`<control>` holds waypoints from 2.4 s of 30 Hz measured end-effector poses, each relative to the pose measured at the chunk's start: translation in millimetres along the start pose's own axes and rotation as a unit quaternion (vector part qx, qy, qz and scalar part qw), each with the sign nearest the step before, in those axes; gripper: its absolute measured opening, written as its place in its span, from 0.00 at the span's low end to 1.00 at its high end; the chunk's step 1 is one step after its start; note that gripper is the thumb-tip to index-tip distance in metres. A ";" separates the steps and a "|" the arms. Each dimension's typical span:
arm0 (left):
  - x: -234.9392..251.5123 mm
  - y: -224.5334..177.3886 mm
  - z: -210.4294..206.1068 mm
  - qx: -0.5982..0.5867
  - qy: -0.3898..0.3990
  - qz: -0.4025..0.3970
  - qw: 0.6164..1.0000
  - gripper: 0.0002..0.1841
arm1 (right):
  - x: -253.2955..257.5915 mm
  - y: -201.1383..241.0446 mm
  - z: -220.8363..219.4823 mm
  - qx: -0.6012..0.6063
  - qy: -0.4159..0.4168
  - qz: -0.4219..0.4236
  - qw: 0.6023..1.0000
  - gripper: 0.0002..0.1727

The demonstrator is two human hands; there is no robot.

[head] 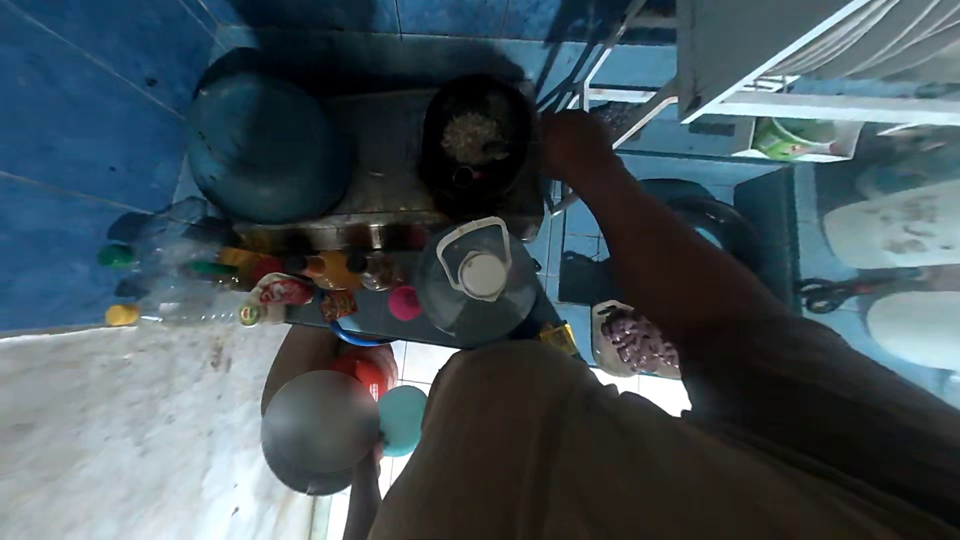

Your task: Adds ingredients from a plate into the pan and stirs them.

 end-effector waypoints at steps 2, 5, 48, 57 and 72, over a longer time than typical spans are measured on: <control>-0.8 2.8 -1.4 0.008 0.008 -0.004 1.000 0.19 | 5.4 -1.1 -10.8 -0.004 0.009 0.019 1.000 0.20; 2.4 -0.5 0.4 0.029 0.011 0.003 1.000 0.20 | 16.8 -2.5 -12.4 0.016 0.007 0.023 1.000 0.17; -2.4 -9.3 1.3 -0.228 0.016 0.016 0.973 0.18 | 1.6 -4.3 -18.2 0.195 -0.063 -0.001 0.979 0.16; -1.9 -14.7 14.8 -0.183 0.047 0.047 0.981 0.18 | 3.3 -1.0 -26.5 0.089 -0.017 -0.089 0.992 0.23; -0.7 -4.0 0.1 -0.121 0.053 0.051 0.990 0.19 | 14.2 13.3 -11.6 0.055 0.005 0.048 0.997 0.17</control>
Point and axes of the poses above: each hand's wrist, its own x-axis towards the middle knuckle, its own z-axis out of the back of the hand, y = z × x, the point moved 1 cm from there along x, towards the middle knuckle, and after that the axes turned 3 degrees about -y, right-handed, at the moved point
